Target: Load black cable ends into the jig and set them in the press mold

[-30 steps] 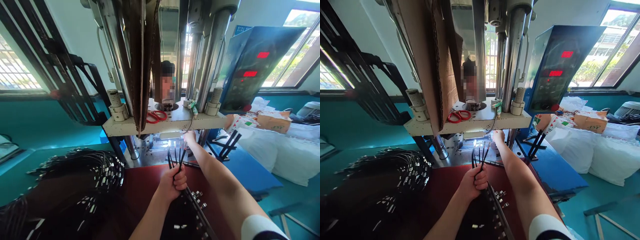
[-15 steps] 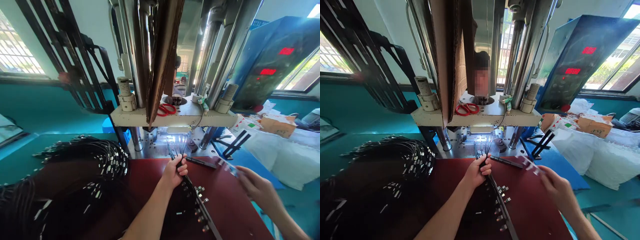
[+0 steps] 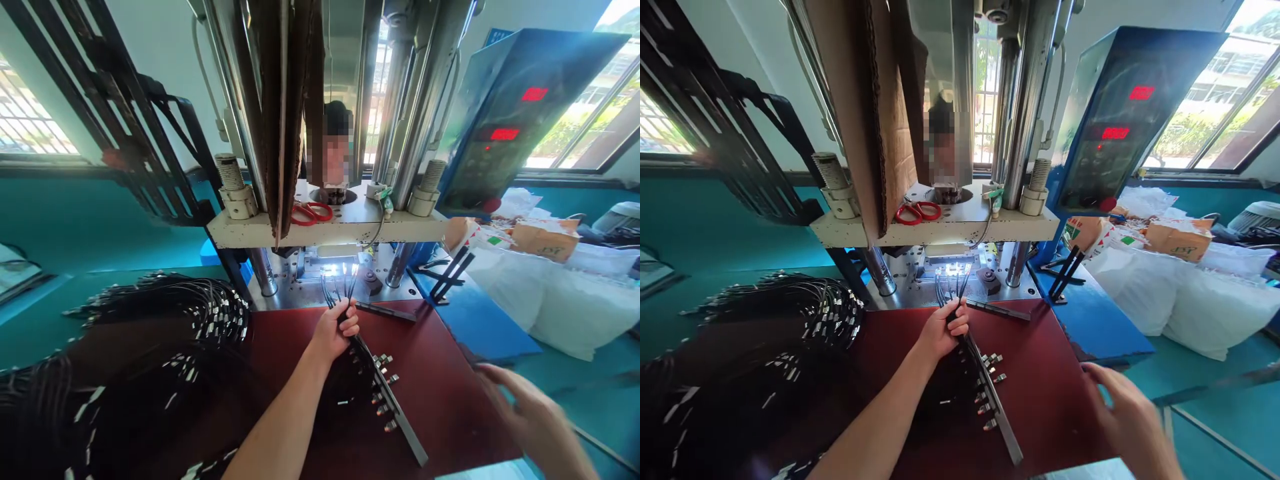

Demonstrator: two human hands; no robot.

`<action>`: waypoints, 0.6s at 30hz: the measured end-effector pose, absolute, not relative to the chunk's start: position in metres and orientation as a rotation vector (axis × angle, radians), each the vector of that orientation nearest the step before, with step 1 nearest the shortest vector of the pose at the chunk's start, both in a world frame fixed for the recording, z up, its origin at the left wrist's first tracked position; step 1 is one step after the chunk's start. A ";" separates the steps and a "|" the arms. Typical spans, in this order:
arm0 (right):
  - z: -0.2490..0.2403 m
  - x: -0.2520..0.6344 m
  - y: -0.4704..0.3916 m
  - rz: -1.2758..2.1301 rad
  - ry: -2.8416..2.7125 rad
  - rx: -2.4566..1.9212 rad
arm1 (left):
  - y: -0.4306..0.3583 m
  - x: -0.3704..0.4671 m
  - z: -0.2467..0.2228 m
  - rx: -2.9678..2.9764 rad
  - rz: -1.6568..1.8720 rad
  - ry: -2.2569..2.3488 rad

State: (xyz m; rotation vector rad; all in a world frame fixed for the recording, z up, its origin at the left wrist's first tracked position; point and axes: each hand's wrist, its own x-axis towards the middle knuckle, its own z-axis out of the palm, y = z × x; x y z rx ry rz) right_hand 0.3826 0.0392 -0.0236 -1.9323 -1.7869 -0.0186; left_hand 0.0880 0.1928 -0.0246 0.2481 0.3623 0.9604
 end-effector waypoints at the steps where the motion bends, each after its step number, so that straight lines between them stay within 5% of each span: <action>1: -0.015 0.354 0.048 0.095 -1.907 -1.838 | 0.193 0.088 -0.024 0.246 0.969 0.377; 5: -0.001 0.270 0.063 0.498 -2.356 -1.638 | 0.191 0.089 -0.021 0.093 1.165 0.537; 10: -0.026 0.263 0.056 0.536 -2.520 -1.701 | 0.170 0.075 -0.006 -0.051 1.529 0.703; 18: -0.052 0.282 0.060 0.636 -2.409 -1.524 | 0.141 -0.044 0.096 0.425 2.246 0.657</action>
